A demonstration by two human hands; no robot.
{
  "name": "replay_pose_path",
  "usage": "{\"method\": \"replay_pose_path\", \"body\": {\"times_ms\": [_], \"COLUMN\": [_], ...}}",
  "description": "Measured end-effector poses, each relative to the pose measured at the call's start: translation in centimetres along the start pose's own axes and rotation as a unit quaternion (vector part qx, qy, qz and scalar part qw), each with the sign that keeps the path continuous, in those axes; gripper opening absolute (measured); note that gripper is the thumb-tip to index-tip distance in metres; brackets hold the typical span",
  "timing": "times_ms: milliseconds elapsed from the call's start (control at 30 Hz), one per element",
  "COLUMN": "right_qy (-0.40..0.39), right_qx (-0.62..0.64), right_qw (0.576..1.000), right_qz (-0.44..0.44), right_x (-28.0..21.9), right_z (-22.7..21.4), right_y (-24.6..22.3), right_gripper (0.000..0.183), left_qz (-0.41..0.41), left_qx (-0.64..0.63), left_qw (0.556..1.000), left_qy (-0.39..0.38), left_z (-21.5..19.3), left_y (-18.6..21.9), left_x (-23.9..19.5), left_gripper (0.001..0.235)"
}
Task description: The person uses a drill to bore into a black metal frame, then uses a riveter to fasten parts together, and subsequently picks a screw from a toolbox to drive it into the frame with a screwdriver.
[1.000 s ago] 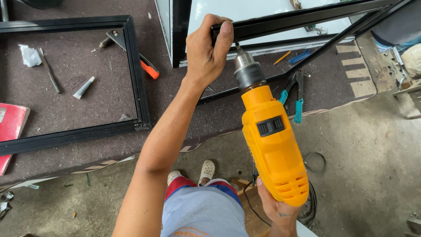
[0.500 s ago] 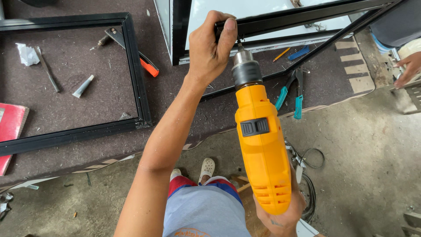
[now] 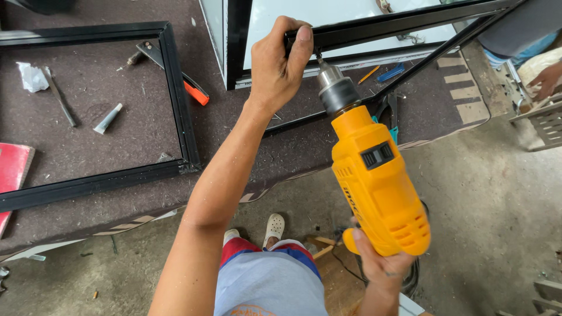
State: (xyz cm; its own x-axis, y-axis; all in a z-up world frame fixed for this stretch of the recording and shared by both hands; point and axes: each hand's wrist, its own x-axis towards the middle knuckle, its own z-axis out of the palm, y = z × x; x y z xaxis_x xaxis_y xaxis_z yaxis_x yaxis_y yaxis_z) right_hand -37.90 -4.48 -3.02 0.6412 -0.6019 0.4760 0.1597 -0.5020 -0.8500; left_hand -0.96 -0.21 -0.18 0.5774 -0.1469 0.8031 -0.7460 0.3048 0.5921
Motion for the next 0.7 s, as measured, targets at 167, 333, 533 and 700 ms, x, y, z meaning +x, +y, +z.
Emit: {"method": "replay_pose_path", "body": {"times_ms": [167,333,533,700], "right_qy": [-0.005,-0.003,0.006,0.019], "right_qx": [0.029,0.015,0.009,0.022], "right_qw": [0.999,1.0,0.999,0.999], "right_qz": [-0.017,-0.018,-0.047,-0.032], "right_x": [-1.7,-2.9,-3.4,-2.0], "right_z": [3.5,4.5,4.1,3.9], "right_y": [2.8,2.8,2.6,2.5], "right_gripper": [0.053,0.056,0.064,0.062], "left_qz": [-0.014,-0.008,-0.014,-0.015], "left_qx": [0.004,-0.004,-0.013,-0.007], "left_qw": [1.0,1.0,1.0,1.0], "left_qy": [0.02,0.02,0.021,0.011], "left_z": [-0.1,-0.5,-0.6,-0.6], "left_y": [-0.8,-1.0,-0.8,-0.9], "left_x": [0.6,0.8,0.5,0.8], "left_gripper": [0.031,0.029,0.028,0.027]}}
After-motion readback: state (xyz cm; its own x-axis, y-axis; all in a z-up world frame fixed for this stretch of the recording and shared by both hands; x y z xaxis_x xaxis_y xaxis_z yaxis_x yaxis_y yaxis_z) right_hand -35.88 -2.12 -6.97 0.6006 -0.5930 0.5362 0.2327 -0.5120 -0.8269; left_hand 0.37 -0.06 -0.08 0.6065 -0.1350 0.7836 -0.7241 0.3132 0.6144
